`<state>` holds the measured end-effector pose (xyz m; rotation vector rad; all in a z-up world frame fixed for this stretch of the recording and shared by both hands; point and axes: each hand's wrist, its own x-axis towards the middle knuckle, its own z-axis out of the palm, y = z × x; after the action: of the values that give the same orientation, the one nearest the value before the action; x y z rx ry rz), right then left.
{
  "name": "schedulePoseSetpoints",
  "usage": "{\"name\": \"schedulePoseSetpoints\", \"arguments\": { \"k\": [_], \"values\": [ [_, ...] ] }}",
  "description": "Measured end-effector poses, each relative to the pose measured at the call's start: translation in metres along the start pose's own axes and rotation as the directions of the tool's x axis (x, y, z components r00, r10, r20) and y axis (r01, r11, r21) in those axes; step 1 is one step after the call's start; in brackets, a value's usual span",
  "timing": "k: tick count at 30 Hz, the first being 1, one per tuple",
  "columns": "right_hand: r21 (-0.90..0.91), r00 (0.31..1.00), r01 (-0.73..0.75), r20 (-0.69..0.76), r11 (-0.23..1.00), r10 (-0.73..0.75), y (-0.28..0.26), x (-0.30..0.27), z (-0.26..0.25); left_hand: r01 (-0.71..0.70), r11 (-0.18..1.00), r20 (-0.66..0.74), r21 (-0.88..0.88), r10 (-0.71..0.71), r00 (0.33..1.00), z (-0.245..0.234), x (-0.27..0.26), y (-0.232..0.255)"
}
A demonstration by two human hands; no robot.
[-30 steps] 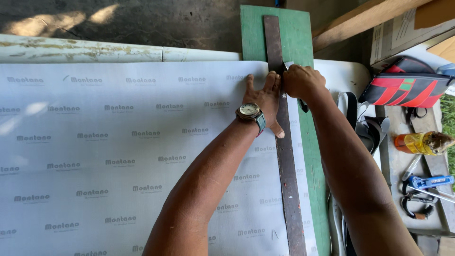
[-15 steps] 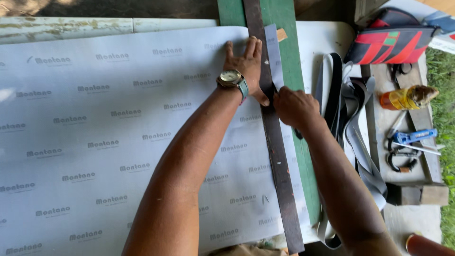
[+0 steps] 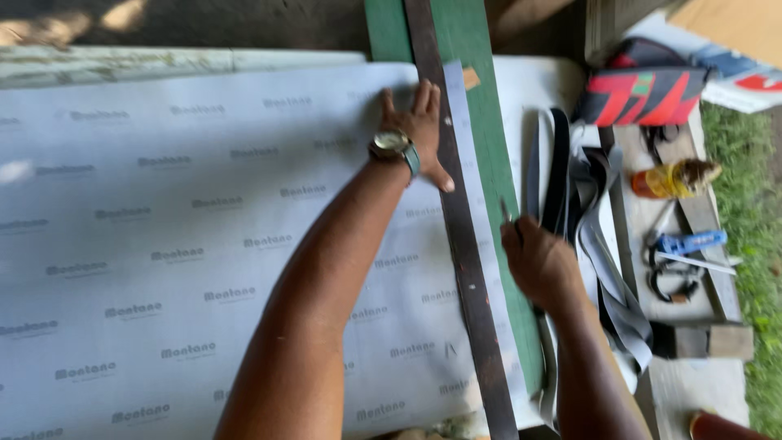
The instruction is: The person measures and cuts a long black strap into multiple pieces using a metal ruler and a utility knife on a white work surface. The cut pieces are set aside as the process continues.
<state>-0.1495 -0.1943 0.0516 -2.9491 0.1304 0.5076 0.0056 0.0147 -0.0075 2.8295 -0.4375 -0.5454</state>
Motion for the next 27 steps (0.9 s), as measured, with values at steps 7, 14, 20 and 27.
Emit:
{"name": "schedulePoseSetpoints", "arguments": {
  "k": [7,14,20,27],
  "values": [
    [0.138,0.985,0.146,-0.116,0.98,-0.13,-0.074,0.178,-0.007,-0.016,0.999,-0.023,-0.029,0.015,1.0,-0.002,-0.012,0.006],
    [0.001,0.998,0.056,-0.028,0.998,-0.056,-0.098,0.239,-0.01,-0.025,0.997,0.006,-0.079,0.026,1.0,0.001,-0.011,-0.001],
    [-0.165,0.996,0.064,0.076,0.984,-0.052,-0.111,0.239,-0.022,-0.024,0.995,-0.015,-0.097,0.023,1.0,0.001,-0.01,-0.001],
    [-0.34,0.979,0.181,0.147,0.923,-0.138,-0.107,0.23,-0.02,-0.021,0.999,-0.036,-0.046,0.019,0.999,0.003,-0.008,0.001]
  ]
}}
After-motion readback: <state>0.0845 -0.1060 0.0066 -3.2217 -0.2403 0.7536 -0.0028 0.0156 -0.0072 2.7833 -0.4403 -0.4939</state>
